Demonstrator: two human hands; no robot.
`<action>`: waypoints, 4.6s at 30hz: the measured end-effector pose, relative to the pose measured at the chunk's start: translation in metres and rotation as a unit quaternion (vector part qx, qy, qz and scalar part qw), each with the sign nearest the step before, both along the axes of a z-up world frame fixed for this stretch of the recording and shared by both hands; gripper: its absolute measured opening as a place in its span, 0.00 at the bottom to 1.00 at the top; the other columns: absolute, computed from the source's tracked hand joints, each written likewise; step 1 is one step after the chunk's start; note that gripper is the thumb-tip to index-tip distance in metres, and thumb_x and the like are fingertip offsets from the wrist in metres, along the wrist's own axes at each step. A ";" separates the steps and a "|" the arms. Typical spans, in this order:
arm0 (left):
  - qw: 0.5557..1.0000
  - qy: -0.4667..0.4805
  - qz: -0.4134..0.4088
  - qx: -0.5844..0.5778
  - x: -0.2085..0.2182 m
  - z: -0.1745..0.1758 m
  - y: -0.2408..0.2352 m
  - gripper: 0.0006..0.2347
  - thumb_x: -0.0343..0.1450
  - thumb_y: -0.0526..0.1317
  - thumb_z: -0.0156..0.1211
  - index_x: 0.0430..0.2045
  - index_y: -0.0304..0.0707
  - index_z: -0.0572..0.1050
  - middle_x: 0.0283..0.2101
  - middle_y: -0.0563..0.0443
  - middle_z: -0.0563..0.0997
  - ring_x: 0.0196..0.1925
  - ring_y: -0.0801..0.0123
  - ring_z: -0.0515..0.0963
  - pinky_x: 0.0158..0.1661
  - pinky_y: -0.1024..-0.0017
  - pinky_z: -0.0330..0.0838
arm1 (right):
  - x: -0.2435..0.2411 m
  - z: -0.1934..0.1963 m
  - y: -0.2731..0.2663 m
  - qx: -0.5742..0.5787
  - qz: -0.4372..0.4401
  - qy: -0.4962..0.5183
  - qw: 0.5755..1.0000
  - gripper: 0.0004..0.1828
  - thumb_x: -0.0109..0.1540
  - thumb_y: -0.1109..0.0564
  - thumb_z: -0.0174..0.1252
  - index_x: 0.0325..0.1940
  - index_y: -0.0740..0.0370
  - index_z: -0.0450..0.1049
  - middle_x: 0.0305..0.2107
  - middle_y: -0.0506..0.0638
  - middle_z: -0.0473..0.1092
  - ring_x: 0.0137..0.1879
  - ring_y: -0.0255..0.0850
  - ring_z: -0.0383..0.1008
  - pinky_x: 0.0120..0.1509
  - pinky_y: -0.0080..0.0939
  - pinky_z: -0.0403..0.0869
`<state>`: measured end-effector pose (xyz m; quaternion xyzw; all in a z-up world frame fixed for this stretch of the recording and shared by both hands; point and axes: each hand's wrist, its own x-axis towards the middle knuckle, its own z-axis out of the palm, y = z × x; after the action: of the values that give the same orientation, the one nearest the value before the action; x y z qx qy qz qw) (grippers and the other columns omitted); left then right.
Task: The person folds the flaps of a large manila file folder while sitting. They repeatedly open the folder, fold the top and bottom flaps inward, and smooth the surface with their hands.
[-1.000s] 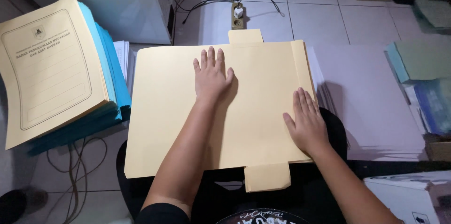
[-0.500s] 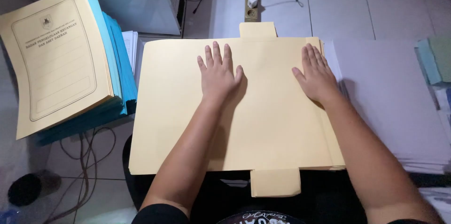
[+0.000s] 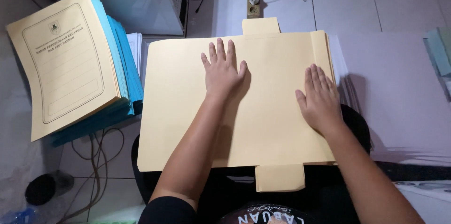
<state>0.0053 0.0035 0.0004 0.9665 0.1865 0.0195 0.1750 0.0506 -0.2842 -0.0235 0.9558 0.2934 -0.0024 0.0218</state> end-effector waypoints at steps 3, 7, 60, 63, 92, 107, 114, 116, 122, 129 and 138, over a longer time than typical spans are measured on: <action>0.999 0.008 -0.037 0.025 -0.004 -0.006 -0.002 0.32 0.75 0.55 0.33 0.75 0.41 0.51 0.78 0.34 0.48 0.80 0.43 0.45 0.73 0.40 0.35 | -0.050 0.003 -0.017 0.000 -0.024 0.009 1.000 0.40 0.71 0.38 0.32 0.80 0.66 0.48 0.78 0.61 0.45 0.83 0.51 0.42 0.83 0.49 0.44; 0.997 0.023 -0.061 0.032 -0.060 -0.015 -0.042 0.29 0.77 0.50 0.27 0.76 0.39 0.48 0.78 0.32 0.46 0.80 0.42 0.43 0.74 0.44 0.36 | -0.058 0.001 -0.020 0.024 -0.036 0.024 0.999 0.40 0.71 0.38 0.31 0.81 0.66 0.47 0.78 0.61 0.45 0.83 0.51 0.41 0.84 0.49 0.42; 0.937 -0.144 0.315 0.054 -0.205 0.043 0.192 0.25 0.72 0.59 0.61 0.54 0.39 0.75 0.48 0.46 0.74 0.54 0.53 0.77 0.52 0.54 0.74 | -0.135 0.017 0.238 0.064 0.314 0.119 0.940 0.42 0.69 0.33 0.35 0.80 0.61 0.49 0.77 0.59 0.47 0.82 0.51 0.45 0.82 0.50 0.45; 0.947 -0.111 0.302 -0.010 -0.211 0.045 0.204 0.25 0.64 0.56 0.68 0.43 0.31 0.80 0.43 0.37 0.77 0.49 0.39 0.79 0.49 0.45 0.73 | -0.134 0.013 0.237 0.076 0.300 0.123 0.943 0.42 0.68 0.32 0.35 0.81 0.57 0.49 0.77 0.55 0.46 0.82 0.48 0.44 0.83 0.48 0.44; 0.975 -0.216 0.013 0.047 -0.251 0.106 0.136 0.16 0.65 0.45 0.65 0.40 0.39 0.68 0.56 0.43 0.77 0.59 0.46 0.74 0.53 0.50 0.66 | -0.128 0.006 0.233 0.117 0.300 0.115 0.940 0.39 0.69 0.34 0.38 0.80 0.55 0.52 0.77 0.53 0.49 0.81 0.46 0.47 0.83 0.48 0.45; 0.908 -0.322 -0.248 0.100 -0.207 0.078 -0.062 0.17 0.75 0.41 0.59 0.57 0.34 0.74 0.61 0.41 0.78 0.63 0.49 0.77 0.58 0.49 0.71 | -0.098 0.113 0.126 0.542 -0.044 0.604 0.583 0.16 0.66 0.59 0.52 0.58 0.63 0.66 0.43 0.52 0.72 0.46 0.38 0.73 0.50 0.38 0.73; 0.915 -0.350 -0.199 -0.031 -0.118 0.034 -0.016 0.14 0.71 0.42 0.64 0.51 0.43 0.79 0.51 0.49 0.83 0.55 0.53 0.82 0.53 0.57 0.75 | -0.024 0.058 -0.028 0.431 -0.123 0.315 0.836 0.39 0.64 0.61 0.58 0.79 0.57 0.53 0.65 0.64 0.65 0.72 0.51 0.64 0.73 0.55 0.65; 0.921 -0.339 -0.192 -0.002 -0.094 0.008 -0.003 0.14 0.71 0.39 0.64 0.51 0.40 0.79 0.52 0.46 0.82 0.56 0.52 0.81 0.54 0.56 0.74 | -0.032 0.058 -0.039 0.403 -0.160 0.303 0.849 0.42 0.63 0.60 0.57 0.80 0.57 0.49 0.68 0.68 0.60 0.74 0.56 0.58 0.77 0.58 0.60; 0.960 -0.210 -0.181 0.042 -0.077 -0.018 -0.002 0.19 0.72 0.39 0.54 0.60 0.38 0.75 0.66 0.40 0.73 0.70 0.44 0.67 0.67 0.48 0.59 | -0.034 0.059 -0.044 0.411 -0.177 0.325 0.833 0.42 0.65 0.64 0.51 0.82 0.58 0.43 0.74 0.67 0.50 0.79 0.58 0.48 0.81 0.61 0.50; 0.982 -0.145 -0.122 0.003 -0.080 -0.014 -0.008 0.21 0.75 0.44 0.50 0.64 0.46 0.72 0.71 0.45 0.68 0.75 0.48 0.61 0.72 0.49 0.49 | -0.026 0.041 -0.054 0.439 -0.134 0.317 0.830 0.44 0.64 0.63 0.54 0.82 0.58 0.43 0.74 0.67 0.49 0.79 0.57 0.48 0.81 0.61 0.50; 0.983 -0.150 -0.105 0.008 -0.080 -0.027 -0.001 0.21 0.74 0.46 0.50 0.65 0.49 0.72 0.72 0.50 0.68 0.75 0.53 0.62 0.72 0.51 0.49 | -0.047 0.078 -0.046 0.446 -0.116 0.296 0.837 0.44 0.63 0.67 0.49 0.83 0.56 0.42 0.76 0.65 0.46 0.80 0.58 0.45 0.81 0.62 0.48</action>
<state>-0.0747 0.0028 -0.0262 0.9683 0.0558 0.1468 0.1943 0.0034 -0.3298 0.0543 0.8429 0.1425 -0.1565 -0.4947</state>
